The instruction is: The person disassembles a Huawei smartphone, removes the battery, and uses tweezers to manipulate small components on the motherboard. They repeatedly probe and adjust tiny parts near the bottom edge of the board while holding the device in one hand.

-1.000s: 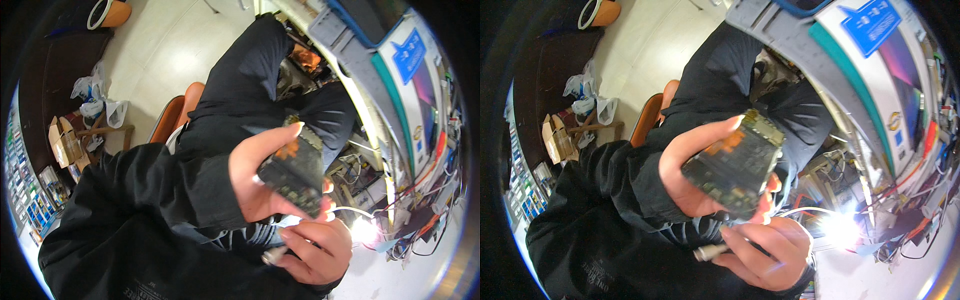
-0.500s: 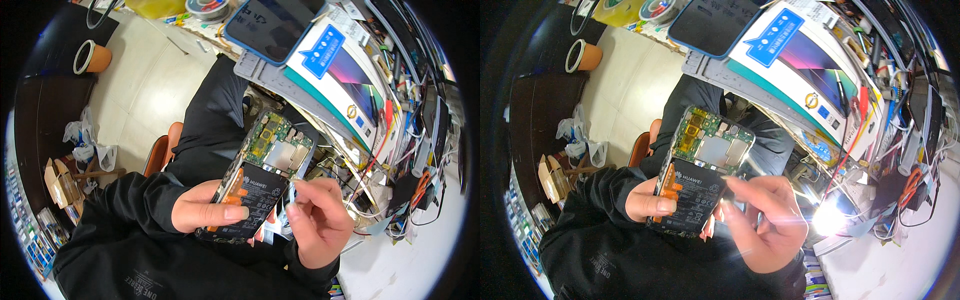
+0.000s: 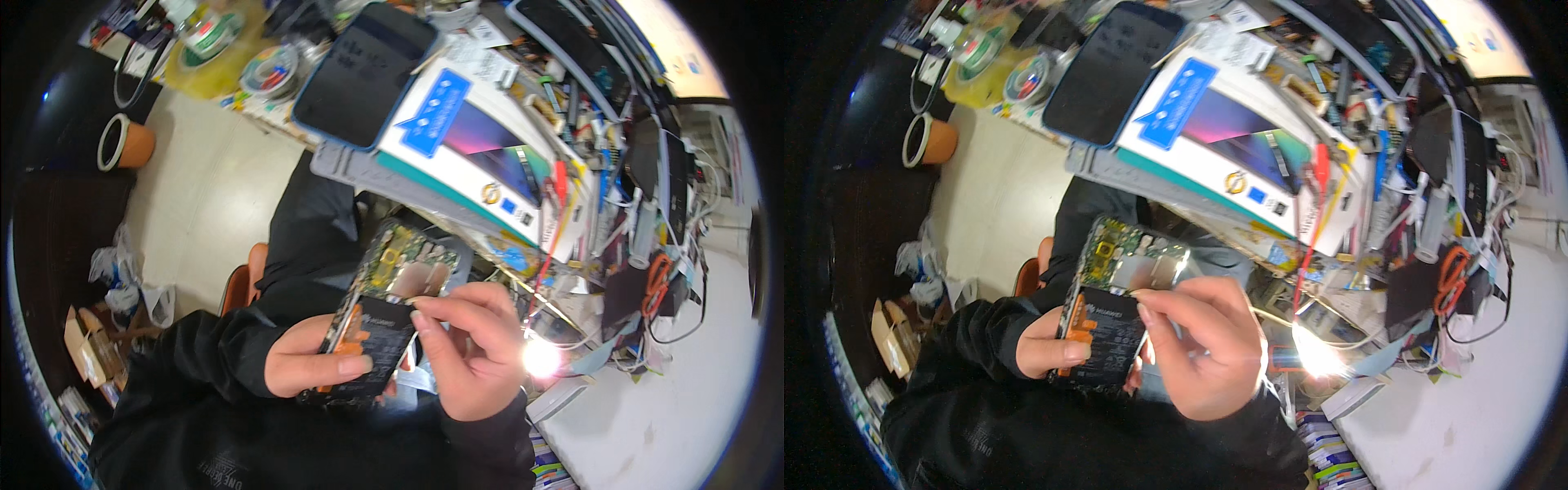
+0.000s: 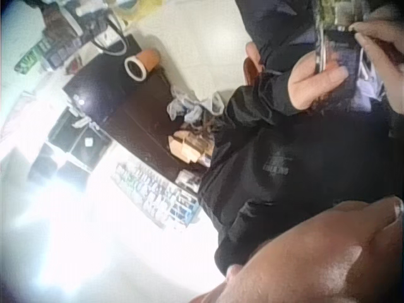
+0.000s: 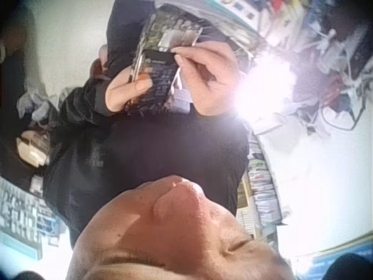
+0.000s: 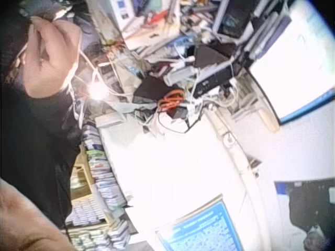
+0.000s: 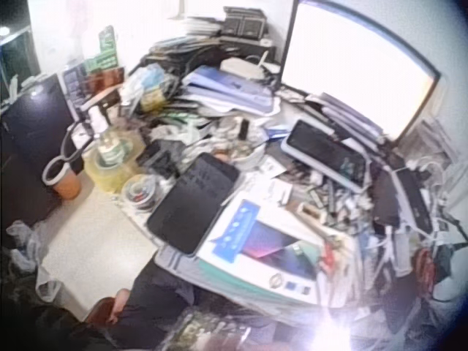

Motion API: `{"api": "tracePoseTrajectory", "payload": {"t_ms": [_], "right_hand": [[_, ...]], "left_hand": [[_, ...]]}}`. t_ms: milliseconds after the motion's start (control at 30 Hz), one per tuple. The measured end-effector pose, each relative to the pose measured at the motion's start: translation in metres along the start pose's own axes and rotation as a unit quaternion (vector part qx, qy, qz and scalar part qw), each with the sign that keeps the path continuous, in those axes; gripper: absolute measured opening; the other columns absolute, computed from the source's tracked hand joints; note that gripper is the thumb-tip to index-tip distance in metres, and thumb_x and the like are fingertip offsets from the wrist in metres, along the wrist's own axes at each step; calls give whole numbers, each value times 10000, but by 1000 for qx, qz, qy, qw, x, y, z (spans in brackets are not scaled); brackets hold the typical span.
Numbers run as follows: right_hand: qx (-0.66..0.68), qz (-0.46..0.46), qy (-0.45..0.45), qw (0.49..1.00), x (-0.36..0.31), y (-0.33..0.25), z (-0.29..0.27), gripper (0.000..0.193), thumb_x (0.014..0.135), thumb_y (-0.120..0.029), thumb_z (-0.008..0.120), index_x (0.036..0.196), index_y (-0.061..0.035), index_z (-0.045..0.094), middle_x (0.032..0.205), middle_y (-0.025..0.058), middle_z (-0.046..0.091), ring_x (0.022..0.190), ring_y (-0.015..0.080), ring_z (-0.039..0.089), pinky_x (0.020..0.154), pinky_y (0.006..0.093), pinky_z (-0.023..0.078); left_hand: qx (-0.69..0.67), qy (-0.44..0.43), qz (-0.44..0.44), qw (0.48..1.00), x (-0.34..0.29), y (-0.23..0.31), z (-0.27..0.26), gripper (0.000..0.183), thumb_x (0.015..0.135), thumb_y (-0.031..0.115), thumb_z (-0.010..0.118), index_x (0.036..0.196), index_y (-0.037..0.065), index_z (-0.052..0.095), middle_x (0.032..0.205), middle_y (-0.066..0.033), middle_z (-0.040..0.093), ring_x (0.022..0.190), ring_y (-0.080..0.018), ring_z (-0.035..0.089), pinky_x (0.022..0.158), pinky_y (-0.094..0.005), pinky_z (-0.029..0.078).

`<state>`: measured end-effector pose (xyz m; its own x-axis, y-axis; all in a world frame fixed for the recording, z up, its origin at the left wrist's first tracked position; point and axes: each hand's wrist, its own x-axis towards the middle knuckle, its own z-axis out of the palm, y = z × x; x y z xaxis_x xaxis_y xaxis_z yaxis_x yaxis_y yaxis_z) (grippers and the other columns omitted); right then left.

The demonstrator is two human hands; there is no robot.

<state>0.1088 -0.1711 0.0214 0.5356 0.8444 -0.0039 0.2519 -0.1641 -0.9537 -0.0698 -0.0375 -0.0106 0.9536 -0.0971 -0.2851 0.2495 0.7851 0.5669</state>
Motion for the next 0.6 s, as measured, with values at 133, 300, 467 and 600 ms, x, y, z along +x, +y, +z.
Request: {"api": "tracePoseTrajectory", "payload": {"t_ms": [133,300,467,600], "right_hand": [[81,5,31,996,6,2,1,278,862,84,739,1117,-25,732,1022,80,606,707,94,565,556,224,425],[-92,-34,75,992,14,-6,-39,358,837,38,749,1184,-42,711,1007,75,657,645,106,559,560,245,439],[-360,-86,130,920,71,9,-104,316,870,-56,731,1183,-48,689,967,112,660,674,257,637,626,354,512],[-490,-91,63,865,122,31,-118,419,857,-77,735,1268,-97,661,986,71,695,654,207,616,629,339,505]], "left_hand": [[59,-26,12,998,11,13,0,417,1068,238,466,1355,-60,514,1216,-161,646,1126,-236,635,996,-357,485],[-2,68,40,997,30,36,18,472,1071,254,490,1421,-62,468,1253,-216,654,1145,-287,676,1005,-397,532],[192,274,117,935,83,62,8,257,1078,286,567,1110,34,607,818,57,507,700,-20,459,618,-216,393],[254,232,106,933,116,79,-1,333,1083,296,549,1266,18,537,919,1,625,705,-51,587,516,-242,491]]}}
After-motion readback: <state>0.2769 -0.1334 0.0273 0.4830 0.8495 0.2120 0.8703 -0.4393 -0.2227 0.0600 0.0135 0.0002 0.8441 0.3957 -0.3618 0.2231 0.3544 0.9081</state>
